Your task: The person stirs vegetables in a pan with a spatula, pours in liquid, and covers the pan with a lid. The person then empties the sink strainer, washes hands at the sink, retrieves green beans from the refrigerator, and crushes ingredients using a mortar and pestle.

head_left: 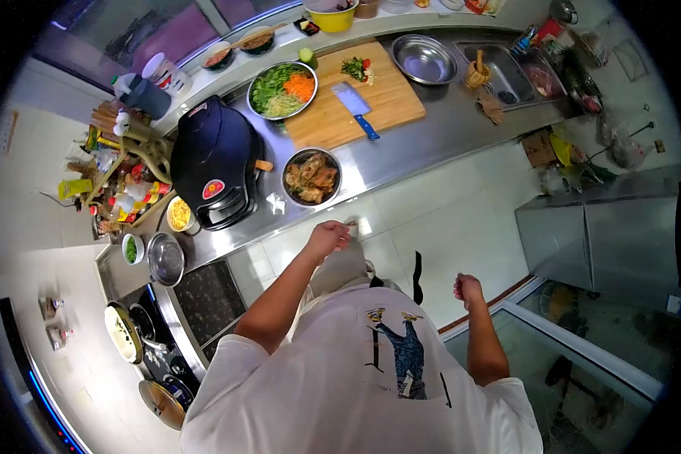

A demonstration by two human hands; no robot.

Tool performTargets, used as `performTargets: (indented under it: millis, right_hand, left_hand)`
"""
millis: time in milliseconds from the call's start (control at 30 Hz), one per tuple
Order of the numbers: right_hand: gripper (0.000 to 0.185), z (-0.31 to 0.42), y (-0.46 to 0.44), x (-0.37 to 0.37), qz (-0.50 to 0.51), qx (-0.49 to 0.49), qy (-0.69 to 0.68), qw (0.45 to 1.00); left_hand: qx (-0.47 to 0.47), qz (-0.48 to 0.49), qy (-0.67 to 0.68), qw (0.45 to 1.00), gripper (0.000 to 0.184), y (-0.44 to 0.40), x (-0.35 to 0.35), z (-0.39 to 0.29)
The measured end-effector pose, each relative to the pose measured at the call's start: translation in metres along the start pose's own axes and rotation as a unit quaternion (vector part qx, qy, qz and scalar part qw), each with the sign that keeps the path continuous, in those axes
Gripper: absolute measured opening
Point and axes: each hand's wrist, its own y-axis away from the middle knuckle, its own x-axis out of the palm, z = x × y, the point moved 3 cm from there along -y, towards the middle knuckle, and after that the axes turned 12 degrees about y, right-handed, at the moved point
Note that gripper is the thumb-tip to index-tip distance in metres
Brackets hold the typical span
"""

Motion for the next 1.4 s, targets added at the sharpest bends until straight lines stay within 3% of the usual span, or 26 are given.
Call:
performTargets:
  millis: [133, 300, 367, 433, 500, 600, 633, 667, 767, 833, 900, 933, 1100, 1167, 1200, 1333, 1400]
  right_hand:
    - [0.012, 0.001, -0.016, 0.006, 0.026, 0.01, -0.044, 0.999]
    - [0.01, 0.057, -0.048, 0.024, 0.047, -0.004, 0.029, 0.998]
    - [0.01, 0.102, -0.054, 0.026, 0.046, -0.086, 0.131, 0.987]
    - [0.012, 0.157, -0.066, 0.026, 0.063, -0.152, 0.231, 0.959]
    - [0.013, 0.206, -0.081, 0.026, 0.122, -0.229, 0.24, 0.935]
    - [0.013, 0.278, -0.098, 0.037, 0.109, -0.209, 0.259, 0.937]
    - [0.014, 0.3, -0.11, 0.042, 0.093, -0.291, 0.338, 0.89]
    - [0.014, 0.32, -0.119, 0.05, 0.08, -0.37, 0.411, 0.83]
    - [0.016, 0.376, -0.117, 0.088, 0.074, -0.482, 0.504, 0.713]
    - [0.02, 0.409, -0.101, 0.126, 0.119, -0.463, 0.525, 0.704]
    - [0.026, 0.423, -0.121, 0.164, 0.132, -0.548, 0.559, 0.608]
    - [0.03, 0.43, -0.119, 0.181, 0.113, -0.559, 0.564, 0.597]
    - [0.043, 0.452, -0.087, 0.245, 0.047, -0.617, 0.54, 0.57]
    - [0.048, 0.453, -0.081, 0.259, 0.009, -0.61, 0.546, 0.574]
    - [0.05, 0.455, -0.082, 0.265, 0.009, -0.558, 0.589, 0.584]
    - [0.052, 0.45, -0.099, 0.272, 0.013, -0.567, 0.583, 0.581]
    - [0.041, 0.45, -0.109, 0.272, -0.061, -0.599, 0.579, 0.55]
  left_hand:
    - [-0.022, 0.013, -0.017, 1.0, 0.017, -0.029, 0.026, -0.007]
    - [-0.024, 0.02, 0.057, 0.998, 0.014, -0.083, 0.057, -0.014]
    - [-0.025, 0.004, -0.003, 1.0, 0.017, -0.088, 0.07, -0.029]
    - [-0.008, -0.034, 0.048, 0.998, 0.021, -0.083, 0.088, -0.053]
    - [0.022, -0.033, -0.046, 0.998, 0.024, -0.079, 0.095, -0.073]
    - [0.022, -0.083, -0.072, 0.994, 0.021, -0.094, 0.092, -0.064]
    - [0.023, -0.1, -0.056, 0.993, 0.021, -0.098, 0.09, -0.06]
    - [0.107, -0.14, -0.078, 0.981, 0.02, -0.093, 0.089, -0.064]
    - [0.107, -0.219, -0.076, 0.967, 0.022, -0.083, 0.086, -0.043]
    - [0.098, -0.284, -0.068, 0.951, 0.02, -0.069, 0.09, -0.041]
    - [0.107, -0.344, -0.009, 0.933, 0.019, -0.067, 0.097, -0.021]
    - [0.125, -0.389, 0.04, 0.912, 0.018, -0.065, 0.099, -0.011]
    - [0.129, -0.519, 0.035, 0.844, 0.018, -0.043, 0.107, -0.022]
    - [0.14, -0.559, 0.027, 0.817, 0.018, -0.039, 0.1, -0.026]
    - [0.147, -0.578, 0.014, 0.802, 0.017, -0.038, 0.094, -0.027]
    - [0.132, -0.617, -0.053, 0.774, 0.016, -0.027, 0.072, -0.055]
    - [0.164, -0.626, -0.103, 0.755, 0.018, -0.027, 0.058, -0.063]
